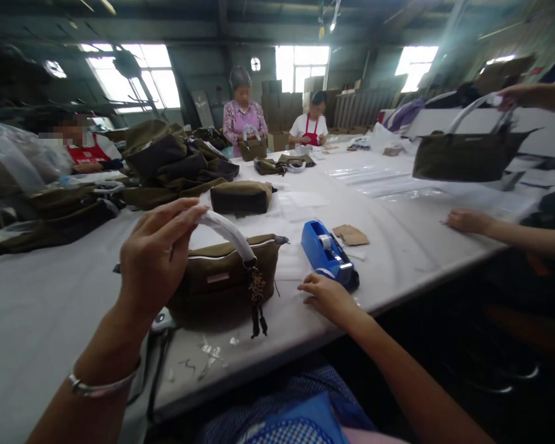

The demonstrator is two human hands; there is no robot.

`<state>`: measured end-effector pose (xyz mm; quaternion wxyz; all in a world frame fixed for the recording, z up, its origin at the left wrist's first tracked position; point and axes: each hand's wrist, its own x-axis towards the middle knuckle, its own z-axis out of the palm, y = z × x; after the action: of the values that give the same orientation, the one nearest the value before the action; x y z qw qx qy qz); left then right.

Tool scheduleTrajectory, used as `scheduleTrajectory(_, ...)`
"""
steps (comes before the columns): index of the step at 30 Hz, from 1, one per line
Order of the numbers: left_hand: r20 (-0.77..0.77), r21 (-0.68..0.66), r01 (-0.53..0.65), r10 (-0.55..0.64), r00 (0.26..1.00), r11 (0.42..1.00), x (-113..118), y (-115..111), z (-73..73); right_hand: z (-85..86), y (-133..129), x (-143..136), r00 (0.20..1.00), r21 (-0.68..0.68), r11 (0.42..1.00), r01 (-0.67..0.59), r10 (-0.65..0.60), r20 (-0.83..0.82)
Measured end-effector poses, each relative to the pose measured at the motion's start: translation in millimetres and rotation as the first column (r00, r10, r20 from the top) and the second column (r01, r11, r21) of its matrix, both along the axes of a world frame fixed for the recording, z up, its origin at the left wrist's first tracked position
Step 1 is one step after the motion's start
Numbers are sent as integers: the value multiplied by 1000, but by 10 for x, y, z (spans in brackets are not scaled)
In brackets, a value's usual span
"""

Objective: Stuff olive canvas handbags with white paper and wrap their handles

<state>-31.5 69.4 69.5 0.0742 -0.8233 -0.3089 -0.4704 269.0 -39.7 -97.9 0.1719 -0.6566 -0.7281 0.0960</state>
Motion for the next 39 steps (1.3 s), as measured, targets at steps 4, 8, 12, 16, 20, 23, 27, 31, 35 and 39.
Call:
scheduleTrajectory(4,58,16,-170,169,984,985,-14,-196,-120,-122,6,-38,998,22,999,32,-34,56)
scheduleTrajectory(8,127,65,-181,171,977,981,-16,-535,-303,-190,-21,-32,998,84,996,23,-29,63)
scheduleTrajectory(12,176,85,29,-43,983,996,65,-801,-645,-275,-49,-26,997,162,987,22,-33,65)
scheduleTrajectory(16,203,-278,318,-268,942,907,271,-914,-1027,-353,-56,-78,993,244,966,85,-103,61)
scheduleTrajectory(20,254,-595,405,-316,914,694,444,-902,-1328,-422,-87,-122,989,264,961,87,-115,95)
scheduleTrajectory(23,268,-670,405,-307,913,622,477,-875,-1466,-458,-127,-112,986,270,959,84,-119,118)
scheduleTrajectory(27,254,-693,395,-308,917,603,474,-866,-1549,-480,-151,-128,984,288,952,106,-143,110)
scheduleTrajectory(31,242,-690,385,-306,921,613,477,-869,-1582,-501,-135,-183,980,298,947,115,-157,119)
scheduleTrajectory(35,238,-698,377,-299,924,609,463,-868,-1600,-501,-134,-165,980,294,950,105,-149,131)
scheduleTrajectory(39,257,-701,387,-294,921,599,457,-861,-1620,-491,-140,-124,983,306,948,93,-136,123)
